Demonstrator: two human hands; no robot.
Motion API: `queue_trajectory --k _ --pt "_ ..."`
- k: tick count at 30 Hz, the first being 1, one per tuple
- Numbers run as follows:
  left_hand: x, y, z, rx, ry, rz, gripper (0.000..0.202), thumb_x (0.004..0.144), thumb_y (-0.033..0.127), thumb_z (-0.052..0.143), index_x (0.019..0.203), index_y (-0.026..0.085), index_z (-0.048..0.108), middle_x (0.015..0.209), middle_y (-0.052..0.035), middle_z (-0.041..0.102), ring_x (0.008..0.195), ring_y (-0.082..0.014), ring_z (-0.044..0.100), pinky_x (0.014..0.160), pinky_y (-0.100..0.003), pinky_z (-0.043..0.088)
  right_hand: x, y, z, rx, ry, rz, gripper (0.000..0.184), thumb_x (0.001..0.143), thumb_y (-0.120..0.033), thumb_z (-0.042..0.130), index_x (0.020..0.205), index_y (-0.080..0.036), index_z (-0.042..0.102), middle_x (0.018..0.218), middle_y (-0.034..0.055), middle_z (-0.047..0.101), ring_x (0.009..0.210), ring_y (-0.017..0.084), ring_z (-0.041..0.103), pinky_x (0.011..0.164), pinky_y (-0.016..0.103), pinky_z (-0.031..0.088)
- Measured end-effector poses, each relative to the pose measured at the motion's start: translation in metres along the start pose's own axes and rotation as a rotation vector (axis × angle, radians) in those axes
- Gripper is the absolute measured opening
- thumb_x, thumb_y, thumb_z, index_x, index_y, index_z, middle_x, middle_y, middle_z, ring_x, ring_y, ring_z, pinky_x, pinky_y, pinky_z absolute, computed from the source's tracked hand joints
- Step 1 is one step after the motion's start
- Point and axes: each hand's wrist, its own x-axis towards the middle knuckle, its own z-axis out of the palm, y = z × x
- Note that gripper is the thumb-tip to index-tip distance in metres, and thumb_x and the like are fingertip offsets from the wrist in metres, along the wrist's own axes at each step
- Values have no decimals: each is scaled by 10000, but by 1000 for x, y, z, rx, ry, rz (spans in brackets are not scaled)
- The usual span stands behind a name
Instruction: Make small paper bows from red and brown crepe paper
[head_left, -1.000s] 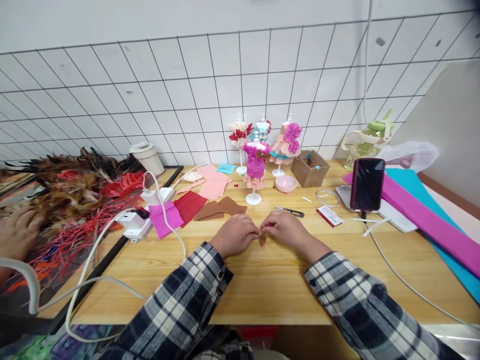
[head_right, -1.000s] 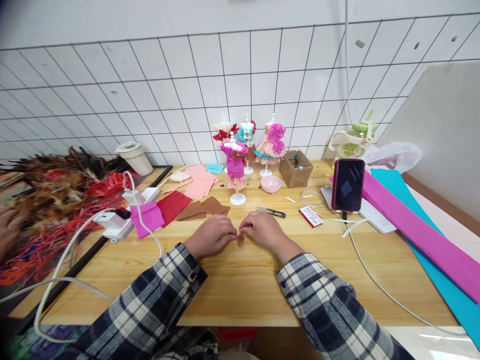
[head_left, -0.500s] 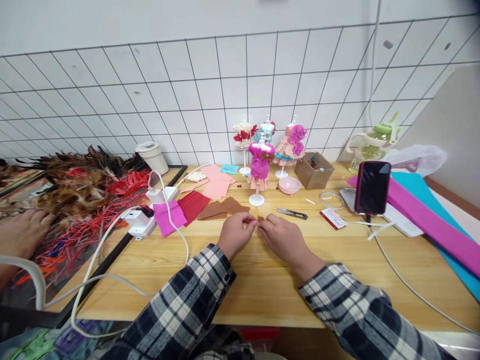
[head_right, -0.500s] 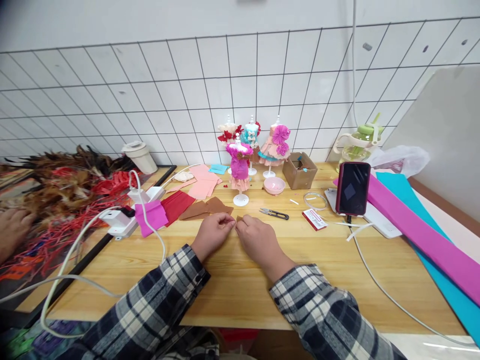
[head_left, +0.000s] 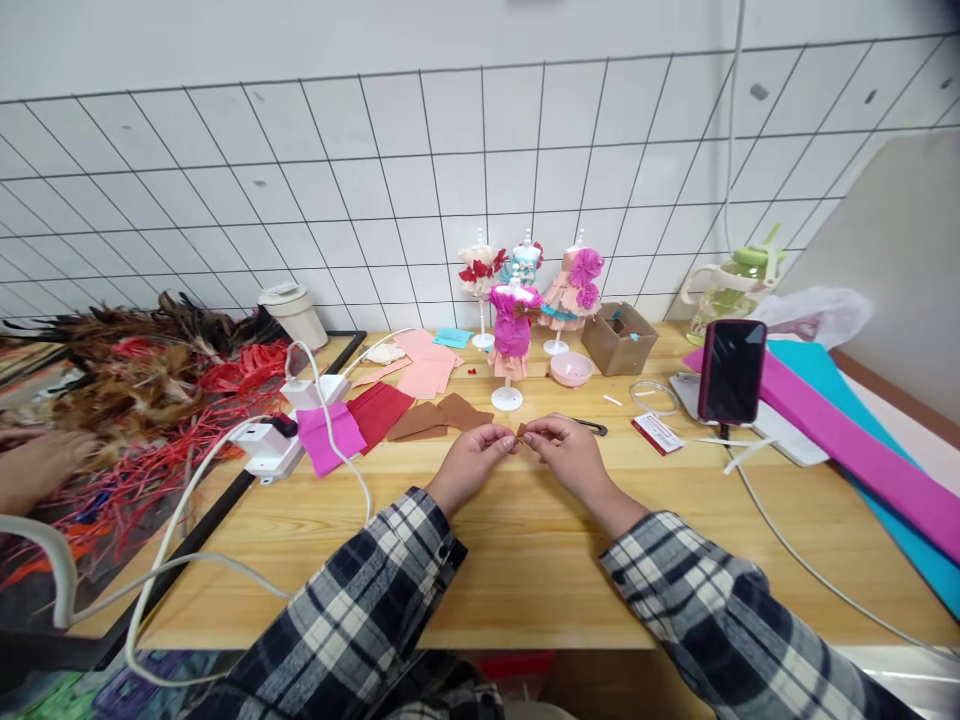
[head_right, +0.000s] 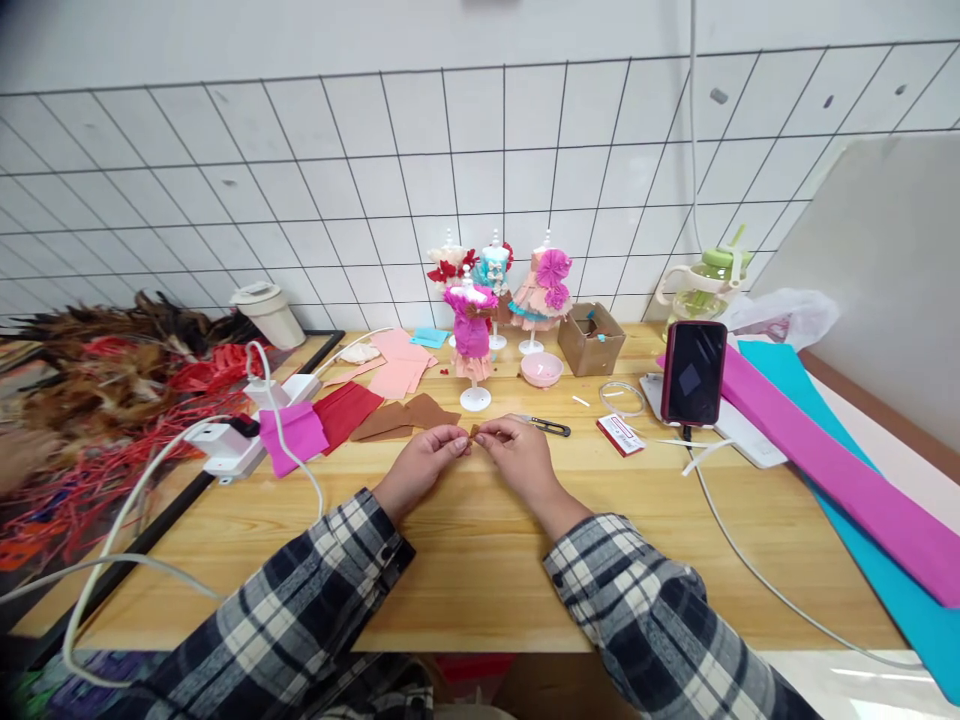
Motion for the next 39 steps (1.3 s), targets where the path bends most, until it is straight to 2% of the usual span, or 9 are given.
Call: queue_trajectory --k 2,7,13,19,22,25,29,33,39 --pt "0 0 -1 24 -45 -19 277 712 389 718 795 132 659 746 -6 627 737 -115 542 784 -248 415 2 3 -2 69 -57 66 217 704 -366 688 787 -167 715 814 62 666 653 142 580 548 258 488" --pt "-1 -1 -5 -197 -200 -192 255 711 358 727 781 125 648 757 -28 608 739 -114 551 779 -256 430 4 5 -3 284 -187 214 306 633 -414 738 790 -155 702 743 31 667 594 109 547 496 219 452" --pt "-5 1 -9 -329 -274 -301 211 695 300 738 718 121 629 708 -45 590 719 -137 565 756 -294 453 3 1 -3 345 -264 190 272 600 -364 764 776 -165 703 764 22 679 638 115 584 539 222 446" --pt "-4 -2 -11 -344 -287 -314 204 699 286 734 716 111 630 681 -44 592 697 -139 584 750 -299 473 2 3 0 398 -313 192 297 590 -351 768 813 -172 688 787 15 692 697 133 625 654 261 479" --pt "-3 -2 -10 -293 -230 -333 281 758 391 679 833 121 648 762 -68 631 735 -147 609 748 -301 486 3 2 0 387 -279 182 286 607 -376 754 790 -175 665 753 6 681 656 122 602 624 255 471" --pt "-1 1 -9 -168 -105 -236 390 763 501 636 927 148 642 902 -87 659 843 -176 622 748 -307 495 4 2 -1 361 -193 183 314 626 -420 727 809 -177 647 721 -4 660 578 102 550 533 230 431" --pt "-1 5 -3 90 -17 8 398 630 419 770 882 135 646 919 -75 677 883 -190 624 833 -327 481 6 7 -1 300 -103 170 319 648 -427 708 822 -169 637 729 3 648 578 99 524 528 225 411" --pt "-1 2 4 134 41 63 381 596 364 790 864 142 637 890 -72 694 841 -194 647 835 -351 495 5 11 1 255 -92 123 290 675 -412 694 825 -169 639 755 17 655 621 116 546 589 248 434" --pt "-2 -1 5 210 45 100 265 740 387 670 831 139 682 820 -67 717 801 -194 658 800 -322 497 4 5 3 368 -175 179 306 645 -407 726 813 -177 614 753 13 647 658 136 595 585 247 446"
